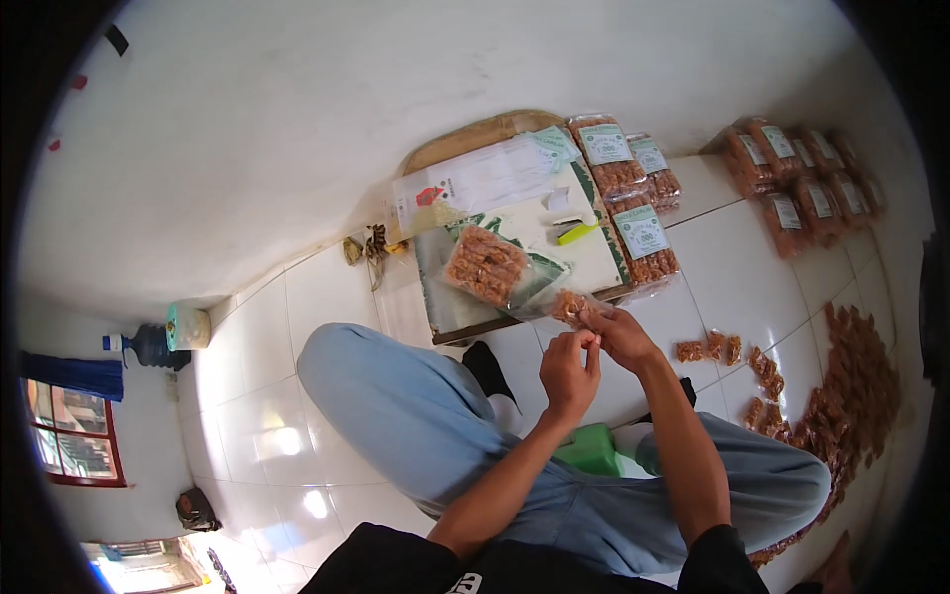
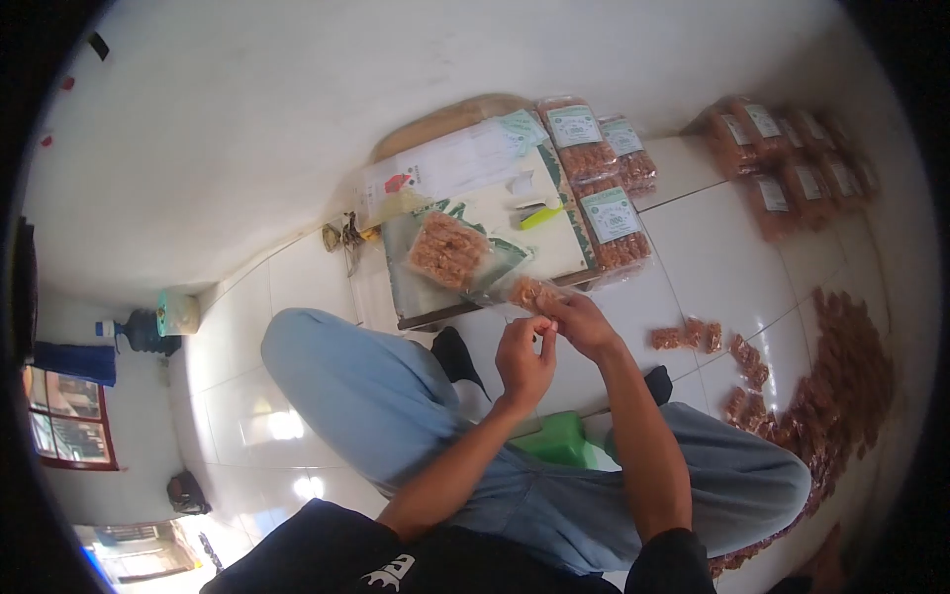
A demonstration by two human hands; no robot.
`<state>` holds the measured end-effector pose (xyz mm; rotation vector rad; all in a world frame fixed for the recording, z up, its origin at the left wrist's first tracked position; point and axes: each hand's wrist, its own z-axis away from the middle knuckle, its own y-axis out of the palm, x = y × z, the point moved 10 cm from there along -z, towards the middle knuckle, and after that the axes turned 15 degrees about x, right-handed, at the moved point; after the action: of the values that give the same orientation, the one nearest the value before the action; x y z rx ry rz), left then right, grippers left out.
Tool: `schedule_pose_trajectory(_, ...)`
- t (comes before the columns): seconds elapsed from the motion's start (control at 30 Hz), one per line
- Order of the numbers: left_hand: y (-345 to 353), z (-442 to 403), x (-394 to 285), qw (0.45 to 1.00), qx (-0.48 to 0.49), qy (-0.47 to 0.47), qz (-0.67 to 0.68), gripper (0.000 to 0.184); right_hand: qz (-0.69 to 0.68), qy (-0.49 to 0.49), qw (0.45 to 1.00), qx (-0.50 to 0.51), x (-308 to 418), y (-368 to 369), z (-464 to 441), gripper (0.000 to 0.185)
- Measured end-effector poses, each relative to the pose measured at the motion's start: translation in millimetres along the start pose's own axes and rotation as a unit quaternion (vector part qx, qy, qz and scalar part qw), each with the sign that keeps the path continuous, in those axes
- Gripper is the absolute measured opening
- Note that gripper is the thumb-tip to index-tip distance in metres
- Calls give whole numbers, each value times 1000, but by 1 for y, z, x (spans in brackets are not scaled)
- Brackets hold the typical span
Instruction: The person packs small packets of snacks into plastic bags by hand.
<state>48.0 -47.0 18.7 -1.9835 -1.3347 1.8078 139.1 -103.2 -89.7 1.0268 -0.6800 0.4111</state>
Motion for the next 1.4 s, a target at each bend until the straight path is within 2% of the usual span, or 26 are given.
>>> schedule_pose_trajectory(0.07,-1,2,3,1000,-9,0,-2,12,76,-21,997,13,8,4,-10,41)
schedule_pose_trajectory(0.2,-5,1,6,1000,-3,-4,21,12,142,-30,989,21,23,14,-17,44)
schedule_pose_trajectory(0.27,-9,-1,3,999,-5,-7,31,12,289,8,957,21,28,15,-22,49)
schedule_pose_trajectory(0.3,-9,-2,4,999,-1,-15,49,12,288,8,957,24,27,12,-25,49)
schedule_pose_trajectory(0.37,-11,-2,6,997,3,-27,65,12,191,57,980,21,9,0,-30,48)
schedule_pose_trajectory(0.4,-11,-3,4,998,8,-14,60,11,190,57,980,24,10,5,-30,48)
schedule_pose_trajectory(0.47,-12,-4,3,999,11,-3,52,11,-67,16,997,18,6,13,-26,44)
schedule_pose_trajectory(0.7,-6,4,6,998,38,-18,47,10,-98,-30,994,26,-14,8,-39,45)
schedule_pose_trajectory(0.8,-8,4,6,998,56,-11,26,11,19,6,996,88,-29,3,-53,64)
schedule_pose_trajectory(0.87,-10,4,5,998,65,-8,13,12,118,8,990,77,-26,-4,-55,65)
schedule_pose_trajectory(0.9,-7,3,8,993,109,-29,30,11,150,9,986,73,-23,-4,-54,66)
schedule_pose_trajectory(0.93,-4,0,12,986,152,-48,46,11,237,-30,967,88,-10,1,-53,65)
schedule_pose_trajectory(0.97,-13,-2,16,986,153,-50,46,11,318,-65,940,101,-4,9,-48,65)
schedule_pose_trajectory(1.0,-10,-11,14,969,242,-34,33,15,318,-64,940,102,-7,9,-47,65)
schedule_pose_trajectory(1.03,-8,-19,12,944,329,-17,20,21,404,-125,903,82,5,12,-42,62)
schedule_pose_trajectory(1.07,-24,-36,8,939,340,19,-46,36,484,-182,854,61,13,16,-34,60)
schedule_pose_trajectory(1.1,-39,-55,7,929,348,56,-113,52,484,-179,854,60,12,18,-33,60)
schedule_pose_trajectory(1.17,-54,-84,50,884,376,40,-276,92,502,-83,861,-3,6,9,-39,61)
schedule_pose_trajectory(1.23,-63,-105,70,826,381,144,-390,117,525,-69,848,0,11,14,-38,62)
schedule_pose_trajectory(1.3,-60,-111,93,818,396,157,-387,122,549,-57,834,4,18,23,-37,63)
schedule_pose_trajectory(1.33,-54,-111,101,809,416,167,-381,128,530,-61,845,26,18,32,-33,64)
schedule_pose_trajectory(1.4,-44,-110,124,803,443,125,-378,130,490,-44,868,74,9,38,-33,60)
